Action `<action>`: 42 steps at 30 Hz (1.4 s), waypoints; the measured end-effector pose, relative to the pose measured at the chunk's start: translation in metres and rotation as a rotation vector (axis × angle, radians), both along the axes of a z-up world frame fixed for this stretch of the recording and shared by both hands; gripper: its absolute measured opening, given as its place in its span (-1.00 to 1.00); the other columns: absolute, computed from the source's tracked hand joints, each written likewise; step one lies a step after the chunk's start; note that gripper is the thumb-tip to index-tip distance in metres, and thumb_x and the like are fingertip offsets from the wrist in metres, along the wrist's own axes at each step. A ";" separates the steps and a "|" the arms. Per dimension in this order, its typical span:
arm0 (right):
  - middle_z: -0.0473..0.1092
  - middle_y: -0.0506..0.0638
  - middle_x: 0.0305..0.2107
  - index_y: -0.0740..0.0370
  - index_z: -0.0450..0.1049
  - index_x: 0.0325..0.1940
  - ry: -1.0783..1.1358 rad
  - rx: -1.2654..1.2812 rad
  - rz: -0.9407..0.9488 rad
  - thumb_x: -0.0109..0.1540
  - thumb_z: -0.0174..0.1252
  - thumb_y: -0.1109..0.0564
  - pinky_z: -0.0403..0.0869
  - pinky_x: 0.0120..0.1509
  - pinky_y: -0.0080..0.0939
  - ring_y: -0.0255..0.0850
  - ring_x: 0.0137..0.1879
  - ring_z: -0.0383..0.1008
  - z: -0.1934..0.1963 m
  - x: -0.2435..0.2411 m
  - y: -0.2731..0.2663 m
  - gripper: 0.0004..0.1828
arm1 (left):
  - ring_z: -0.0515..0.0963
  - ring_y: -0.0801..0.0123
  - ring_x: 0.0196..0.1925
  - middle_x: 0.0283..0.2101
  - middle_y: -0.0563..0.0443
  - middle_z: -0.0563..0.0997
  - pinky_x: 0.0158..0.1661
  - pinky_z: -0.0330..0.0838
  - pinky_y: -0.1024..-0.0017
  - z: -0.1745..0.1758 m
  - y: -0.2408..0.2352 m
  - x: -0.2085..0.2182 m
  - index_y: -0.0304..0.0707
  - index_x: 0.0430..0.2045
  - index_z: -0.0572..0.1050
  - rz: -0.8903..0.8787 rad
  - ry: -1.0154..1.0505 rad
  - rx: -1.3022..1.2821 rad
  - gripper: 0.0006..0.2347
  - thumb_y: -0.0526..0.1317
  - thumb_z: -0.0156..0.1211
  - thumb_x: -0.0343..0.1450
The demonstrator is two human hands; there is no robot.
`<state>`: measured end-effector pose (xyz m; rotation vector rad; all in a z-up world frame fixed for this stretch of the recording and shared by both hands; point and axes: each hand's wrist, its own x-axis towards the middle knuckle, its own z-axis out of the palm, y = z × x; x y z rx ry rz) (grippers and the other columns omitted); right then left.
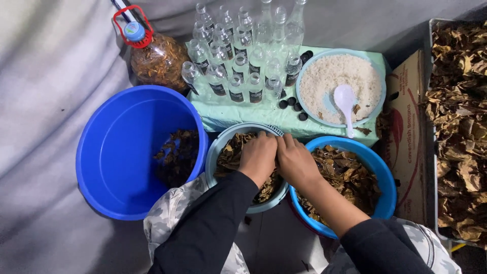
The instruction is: The person sorts dried leaves by hand, transferring them from a large cardboard box into two blue bowls. The person repeatedly reaches into the box, picks up handfuls of leaves, and places them into the bowls.
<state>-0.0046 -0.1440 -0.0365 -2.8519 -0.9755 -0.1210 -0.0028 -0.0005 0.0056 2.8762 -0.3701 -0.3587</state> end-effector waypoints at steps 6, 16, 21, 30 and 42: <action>0.31 0.10 -0.33 0.33 0.38 0.02 0.138 0.079 -0.107 0.25 0.18 0.11 0.51 -0.40 0.07 0.06 -0.35 0.54 -0.009 0.005 -0.011 -0.68 | 0.70 0.00 -0.41 -0.45 -0.29 0.56 -0.53 0.64 0.19 -0.009 -0.004 0.000 -0.58 -0.37 0.54 -0.135 -0.164 0.023 -0.95 -0.51 0.13 0.45; 0.41 0.03 -0.68 0.20 0.50 -0.45 0.398 0.187 -0.214 0.30 0.14 0.17 0.46 -0.54 -0.19 -0.13 -0.61 0.44 -0.019 0.016 -0.013 -0.77 | 0.68 0.09 -0.44 -0.45 -0.29 0.60 -0.54 0.61 0.26 0.003 -0.009 -0.004 -0.46 -0.34 0.52 -0.140 -0.147 0.056 -0.99 -0.48 0.19 0.44; 0.45 0.08 -0.64 0.22 0.46 -0.43 0.532 0.244 -0.230 0.24 0.17 0.16 0.43 -0.60 -0.16 -0.08 -0.58 0.48 -0.027 0.017 -0.012 -0.84 | 0.72 -0.07 -0.30 -0.35 -0.31 0.60 -0.42 0.67 0.16 -0.006 -0.006 -0.006 -0.47 -0.26 0.52 -0.147 -0.091 0.054 -0.95 -0.47 0.20 0.45; 0.34 0.13 -0.30 0.35 0.32 0.14 -0.003 0.174 -0.027 0.28 0.12 0.16 0.55 -0.49 0.19 0.20 -0.17 0.56 -0.010 -0.002 0.001 -0.63 | 0.63 -0.03 -0.49 -0.53 -0.39 0.54 -0.46 0.58 0.24 0.006 0.021 0.004 -0.62 -0.41 0.51 -0.051 0.052 -0.161 -0.96 -0.52 0.13 0.43; 0.33 -0.07 -0.72 0.12 0.46 -0.51 0.273 0.143 -0.200 0.25 0.16 -0.03 0.46 -0.58 -0.15 -0.08 -0.63 0.45 -0.015 0.012 -0.010 -0.71 | 0.49 0.37 -0.69 -0.77 -0.09 0.43 -0.62 0.51 0.44 -0.018 0.001 0.003 -0.28 -0.71 0.44 -0.166 -0.023 -0.024 -0.76 -0.48 0.13 0.42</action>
